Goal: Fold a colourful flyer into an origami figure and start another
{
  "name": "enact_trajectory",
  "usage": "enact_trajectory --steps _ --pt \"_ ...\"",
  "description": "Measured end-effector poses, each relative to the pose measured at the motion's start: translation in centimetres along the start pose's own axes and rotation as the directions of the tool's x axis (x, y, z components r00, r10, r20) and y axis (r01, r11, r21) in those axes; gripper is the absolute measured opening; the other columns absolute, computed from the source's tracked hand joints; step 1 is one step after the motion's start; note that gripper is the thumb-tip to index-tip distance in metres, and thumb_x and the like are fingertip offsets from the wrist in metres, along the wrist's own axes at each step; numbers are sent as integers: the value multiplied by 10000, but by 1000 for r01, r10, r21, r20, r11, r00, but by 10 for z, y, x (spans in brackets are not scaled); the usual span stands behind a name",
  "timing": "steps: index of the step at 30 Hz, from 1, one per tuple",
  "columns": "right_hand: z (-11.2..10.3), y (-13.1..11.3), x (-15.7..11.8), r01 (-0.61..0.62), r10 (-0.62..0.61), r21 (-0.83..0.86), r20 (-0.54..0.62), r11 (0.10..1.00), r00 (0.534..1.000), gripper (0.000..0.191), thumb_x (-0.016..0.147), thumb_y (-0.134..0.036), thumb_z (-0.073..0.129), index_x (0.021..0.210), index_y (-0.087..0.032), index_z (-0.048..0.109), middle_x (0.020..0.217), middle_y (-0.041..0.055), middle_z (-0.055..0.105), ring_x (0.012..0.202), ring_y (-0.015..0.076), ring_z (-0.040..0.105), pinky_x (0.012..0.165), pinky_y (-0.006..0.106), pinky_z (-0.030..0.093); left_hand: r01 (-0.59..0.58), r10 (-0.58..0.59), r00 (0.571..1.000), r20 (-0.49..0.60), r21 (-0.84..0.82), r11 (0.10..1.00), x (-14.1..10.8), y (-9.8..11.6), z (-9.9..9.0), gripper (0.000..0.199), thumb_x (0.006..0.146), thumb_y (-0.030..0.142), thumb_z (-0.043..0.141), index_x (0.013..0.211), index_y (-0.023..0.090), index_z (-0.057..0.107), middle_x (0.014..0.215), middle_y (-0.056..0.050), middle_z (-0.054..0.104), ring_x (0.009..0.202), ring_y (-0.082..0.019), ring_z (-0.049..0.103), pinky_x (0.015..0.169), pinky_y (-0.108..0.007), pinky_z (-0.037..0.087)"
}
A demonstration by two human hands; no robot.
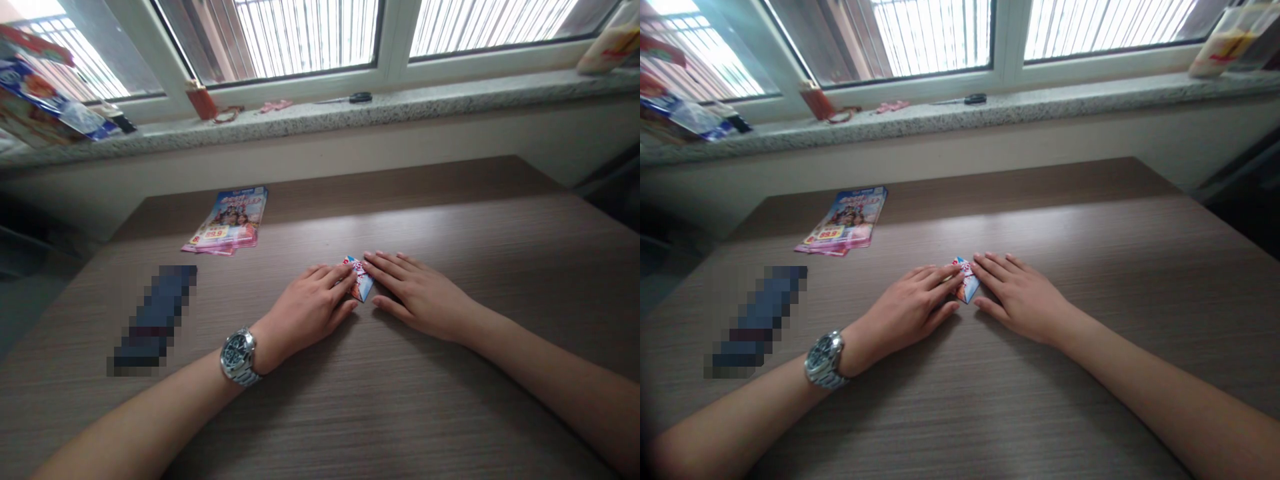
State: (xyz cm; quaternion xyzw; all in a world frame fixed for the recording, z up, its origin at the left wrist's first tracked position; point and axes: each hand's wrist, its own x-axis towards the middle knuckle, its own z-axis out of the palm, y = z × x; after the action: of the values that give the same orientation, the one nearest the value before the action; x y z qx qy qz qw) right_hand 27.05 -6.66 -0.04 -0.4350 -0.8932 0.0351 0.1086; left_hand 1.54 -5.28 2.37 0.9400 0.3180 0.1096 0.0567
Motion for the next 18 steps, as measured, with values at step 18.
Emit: enact_trajectory --steps 18 --pt "-5 -2 0 28 -27 -52 27 998 999 525 1073 -442 375 1564 -263 422 1666 82 319 1508 286 362 1208 536 353 10 -11 1000 27 24 1000 -3 -1 2 535 1057 410 474 1537 178 422 1571 -111 467 1397 -267 488 1196 -439 395"
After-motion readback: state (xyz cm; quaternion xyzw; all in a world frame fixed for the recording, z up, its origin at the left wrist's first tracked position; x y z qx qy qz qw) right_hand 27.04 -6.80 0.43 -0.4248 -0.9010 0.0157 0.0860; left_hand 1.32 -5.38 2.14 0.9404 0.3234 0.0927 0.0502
